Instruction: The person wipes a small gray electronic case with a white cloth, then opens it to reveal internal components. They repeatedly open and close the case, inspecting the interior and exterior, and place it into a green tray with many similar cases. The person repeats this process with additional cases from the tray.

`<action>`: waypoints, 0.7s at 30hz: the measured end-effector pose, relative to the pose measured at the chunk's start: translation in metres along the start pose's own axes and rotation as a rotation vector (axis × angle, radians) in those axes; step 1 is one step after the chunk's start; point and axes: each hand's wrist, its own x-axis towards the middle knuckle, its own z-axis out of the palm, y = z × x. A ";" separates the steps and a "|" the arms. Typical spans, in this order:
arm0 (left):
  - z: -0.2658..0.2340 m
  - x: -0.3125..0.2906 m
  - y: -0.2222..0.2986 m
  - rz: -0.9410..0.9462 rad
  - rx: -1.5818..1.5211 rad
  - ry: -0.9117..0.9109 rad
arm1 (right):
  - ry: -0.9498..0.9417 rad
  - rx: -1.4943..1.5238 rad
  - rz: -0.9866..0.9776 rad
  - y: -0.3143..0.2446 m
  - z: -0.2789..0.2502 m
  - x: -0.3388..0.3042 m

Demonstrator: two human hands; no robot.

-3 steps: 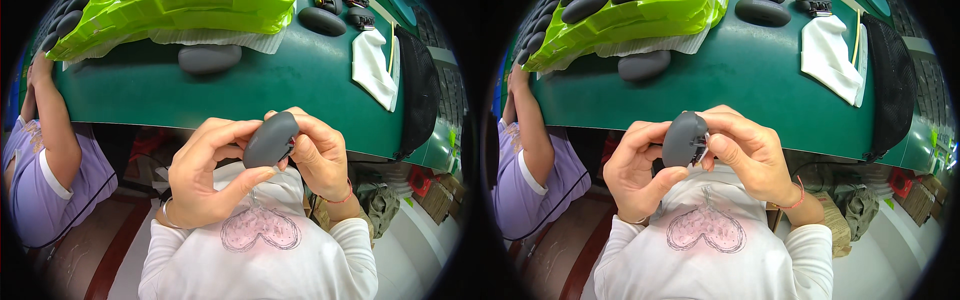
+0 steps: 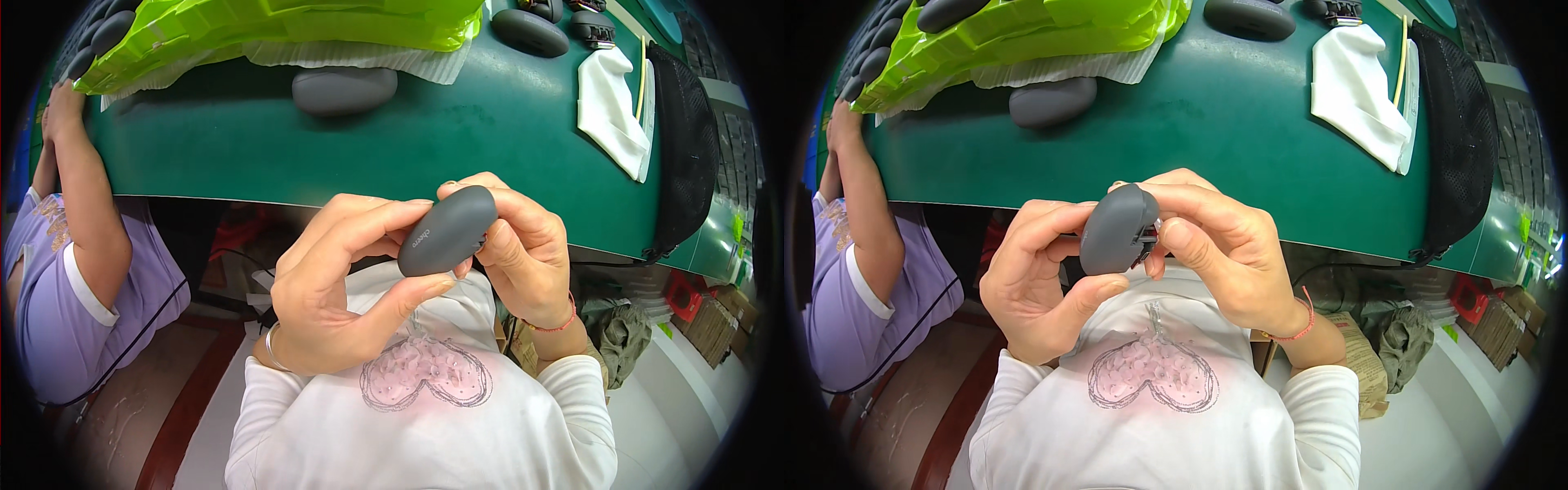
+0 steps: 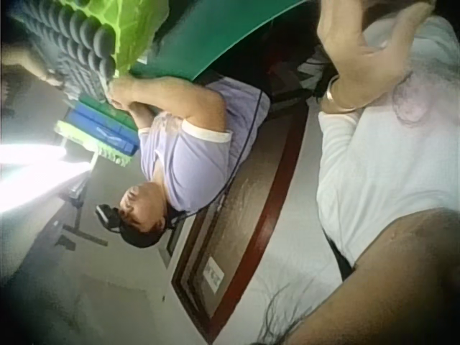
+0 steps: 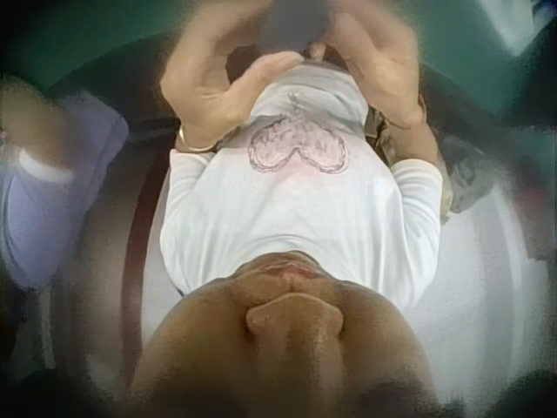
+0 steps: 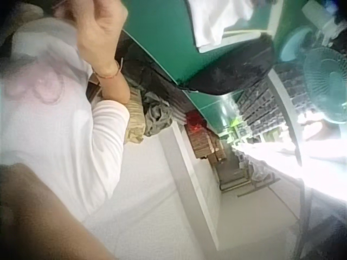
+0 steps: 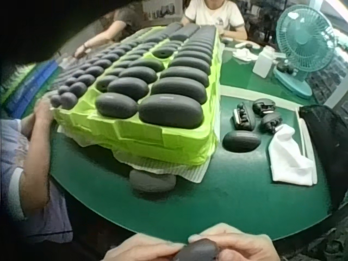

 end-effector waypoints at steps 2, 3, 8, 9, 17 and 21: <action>-0.004 -0.002 0.001 0.006 0.048 -0.040 | 0.009 -0.037 -0.005 0.000 0.001 0.000; -0.004 -0.002 0.000 0.013 0.048 -0.042 | 0.013 -0.055 -0.009 0.000 0.001 0.000; 0.001 0.000 -0.004 0.032 -0.026 0.025 | 0.010 -0.061 0.003 0.000 0.002 0.001; 0.000 -0.001 -0.003 -0.014 -0.079 0.014 | 0.004 -0.060 0.005 0.000 0.002 0.000; 0.002 -0.002 -0.005 -0.297 -0.483 -0.001 | 0.075 -0.012 0.065 0.000 0.004 -0.003; -0.001 -0.003 -0.001 -0.396 -0.575 -0.034 | 0.142 -0.021 0.062 -0.004 0.013 -0.004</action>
